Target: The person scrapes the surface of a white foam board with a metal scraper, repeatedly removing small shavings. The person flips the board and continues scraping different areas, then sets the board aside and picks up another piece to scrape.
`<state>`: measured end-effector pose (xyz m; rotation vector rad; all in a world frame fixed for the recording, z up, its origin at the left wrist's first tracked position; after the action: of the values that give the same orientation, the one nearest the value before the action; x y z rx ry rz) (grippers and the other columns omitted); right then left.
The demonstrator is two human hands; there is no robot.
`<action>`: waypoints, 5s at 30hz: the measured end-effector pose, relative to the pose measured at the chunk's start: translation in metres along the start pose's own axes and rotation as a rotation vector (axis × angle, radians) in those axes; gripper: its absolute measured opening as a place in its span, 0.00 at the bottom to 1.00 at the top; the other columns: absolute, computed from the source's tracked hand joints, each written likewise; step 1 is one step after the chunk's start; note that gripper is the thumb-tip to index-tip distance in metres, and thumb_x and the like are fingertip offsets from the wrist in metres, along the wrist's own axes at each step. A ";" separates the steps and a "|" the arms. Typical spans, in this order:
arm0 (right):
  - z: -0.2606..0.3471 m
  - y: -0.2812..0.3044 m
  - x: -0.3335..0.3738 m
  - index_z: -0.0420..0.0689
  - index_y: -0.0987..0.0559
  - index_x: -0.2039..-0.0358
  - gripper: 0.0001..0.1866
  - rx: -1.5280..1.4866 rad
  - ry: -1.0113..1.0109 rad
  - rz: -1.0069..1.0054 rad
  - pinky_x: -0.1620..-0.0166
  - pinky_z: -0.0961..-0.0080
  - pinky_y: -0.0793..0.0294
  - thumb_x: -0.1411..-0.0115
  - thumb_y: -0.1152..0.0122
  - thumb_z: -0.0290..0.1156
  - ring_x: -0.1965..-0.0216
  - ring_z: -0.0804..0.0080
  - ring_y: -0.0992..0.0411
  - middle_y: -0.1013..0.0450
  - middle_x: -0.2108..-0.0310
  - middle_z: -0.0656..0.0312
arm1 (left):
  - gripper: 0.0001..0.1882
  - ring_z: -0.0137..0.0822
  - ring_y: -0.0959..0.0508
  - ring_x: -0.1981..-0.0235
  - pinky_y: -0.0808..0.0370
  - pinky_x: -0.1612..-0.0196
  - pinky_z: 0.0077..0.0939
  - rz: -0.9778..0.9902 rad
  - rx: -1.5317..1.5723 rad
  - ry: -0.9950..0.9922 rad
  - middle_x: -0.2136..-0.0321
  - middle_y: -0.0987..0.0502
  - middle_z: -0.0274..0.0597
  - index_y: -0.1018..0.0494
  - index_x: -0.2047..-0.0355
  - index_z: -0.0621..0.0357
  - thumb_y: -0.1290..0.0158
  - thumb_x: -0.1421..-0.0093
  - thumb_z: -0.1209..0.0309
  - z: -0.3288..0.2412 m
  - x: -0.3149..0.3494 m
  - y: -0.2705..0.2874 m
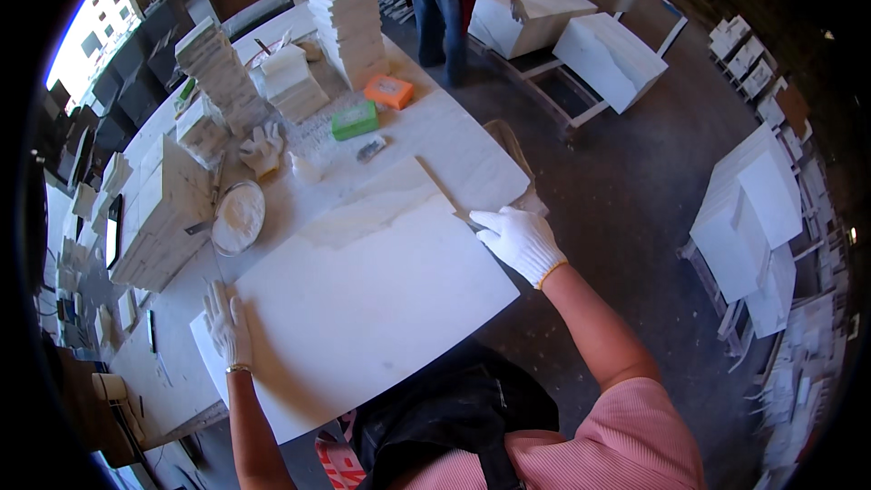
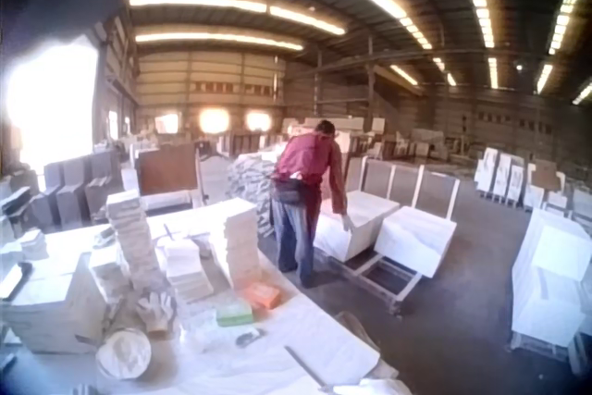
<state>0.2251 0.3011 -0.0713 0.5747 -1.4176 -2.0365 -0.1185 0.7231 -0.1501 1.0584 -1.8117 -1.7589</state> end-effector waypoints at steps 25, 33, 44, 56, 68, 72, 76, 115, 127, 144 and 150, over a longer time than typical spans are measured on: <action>0.154 -0.095 -0.138 0.43 0.26 0.43 0.32 -0.764 0.182 0.064 0.52 0.70 0.24 0.46 0.28 0.40 0.57 0.61 0.24 0.26 0.50 0.51 | 0.24 0.41 0.22 0.55 0.30 0.48 0.36 0.676 2.180 0.480 0.55 0.22 0.49 0.26 0.52 0.65 0.55 0.30 0.54 -0.176 0.059 0.013; 0.181 -0.131 -0.231 0.52 0.23 0.47 0.34 -0.400 0.148 0.048 0.52 0.65 0.24 0.53 0.27 0.52 0.54 0.57 0.23 0.23 0.50 0.53 | 0.24 0.43 0.21 0.57 0.28 0.52 0.37 0.751 2.064 0.509 0.54 0.21 0.49 0.25 0.52 0.64 0.55 0.30 0.54 -0.175 0.058 0.014; 0.103 -0.047 -0.141 0.40 0.20 0.56 0.17 -0.772 0.101 -0.006 0.55 0.77 0.25 0.44 0.29 0.31 0.59 0.79 0.25 0.22 0.62 0.63 | 0.23 0.46 0.21 0.56 0.28 0.51 0.39 0.643 2.056 0.470 0.55 0.21 0.52 0.26 0.53 0.66 0.55 0.30 0.55 -0.178 0.057 0.017; -0.038 0.000 -0.009 0.34 0.21 0.49 0.19 -0.938 -0.160 0.027 0.51 0.82 0.26 0.40 0.34 0.26 0.56 0.80 0.26 0.21 0.56 0.63 | 0.23 0.42 0.21 0.57 0.25 0.53 0.36 0.588 1.986 0.508 0.56 0.20 0.50 0.24 0.54 0.62 0.54 0.31 0.52 -0.182 0.060 0.015; -0.036 -0.009 -0.011 0.43 0.15 0.59 0.12 -0.691 -0.039 -0.019 0.59 0.79 0.24 0.43 0.31 0.32 0.64 0.78 0.22 0.17 0.64 0.63 | 0.23 0.41 0.20 0.57 0.24 0.57 0.33 0.591 1.952 0.533 0.56 0.20 0.48 0.24 0.53 0.61 0.53 0.31 0.52 -0.180 0.060 0.011; -0.028 0.000 -0.013 0.42 0.15 0.58 0.14 -0.568 -0.019 -0.011 0.57 0.77 0.24 0.45 0.29 0.32 0.63 0.74 0.23 0.18 0.63 0.60 | 0.23 0.42 0.20 0.56 0.24 0.56 0.33 0.601 1.953 0.512 0.55 0.20 0.49 0.24 0.53 0.61 0.54 0.30 0.52 -0.178 0.060 0.009; -0.030 0.000 -0.014 0.42 0.15 0.58 0.15 -0.518 -0.004 -0.011 0.56 0.76 0.24 0.46 0.29 0.32 0.62 0.73 0.23 0.19 0.63 0.60 | 0.23 0.42 0.20 0.57 0.24 0.56 0.32 0.595 1.961 0.496 0.56 0.20 0.49 0.24 0.53 0.61 0.54 0.30 0.52 -0.179 0.060 0.008; -0.016 0.010 -0.018 0.43 0.14 0.60 0.13 -0.506 -0.010 -0.026 0.61 0.76 0.25 0.47 0.29 0.29 0.67 0.74 0.24 0.18 0.66 0.60 | 0.23 0.40 0.20 0.57 0.23 0.57 0.30 0.589 1.977 0.515 0.55 0.20 0.49 0.25 0.53 0.62 0.55 0.30 0.53 -0.179 0.060 0.010; -0.024 0.004 -0.021 0.42 0.14 0.60 0.12 -0.504 -0.048 0.006 0.60 0.78 0.25 0.46 0.30 0.29 0.66 0.77 0.24 0.17 0.66 0.61 | 0.23 0.42 0.20 0.56 0.24 0.56 0.33 0.598 1.989 0.524 0.55 0.20 0.50 0.25 0.53 0.62 0.56 0.30 0.53 -0.178 0.060 0.009; -0.019 0.010 -0.022 0.41 0.14 0.60 0.13 -0.488 -0.015 0.003 0.60 0.78 0.25 0.46 0.29 0.29 0.66 0.75 0.24 0.18 0.66 0.60 | 0.23 0.42 0.20 0.56 0.23 0.57 0.32 0.598 2.004 0.532 0.55 0.21 0.49 0.25 0.53 0.62 0.55 0.30 0.53 -0.180 0.060 0.011; -0.020 0.009 -0.023 0.42 0.14 0.60 0.13 -0.472 -0.030 0.017 0.60 0.78 0.25 0.46 0.30 0.29 0.65 0.75 0.24 0.18 0.66 0.60 | 0.23 0.41 0.20 0.57 0.23 0.58 0.32 0.591 1.988 0.510 0.56 0.20 0.49 0.24 0.54 0.61 0.55 0.30 0.53 -0.180 0.060 0.011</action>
<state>0.2571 0.3002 -0.0693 0.3277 -0.9004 -2.2670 -0.0267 0.5585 -0.1291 0.9615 -2.6249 1.0587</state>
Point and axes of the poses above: each hand's wrist, its own x-axis away from the middle knuckle, its own y-axis out of the back of the hand, z = x × y, the point moved 4 cm from there along -x, towards the middle knuckle
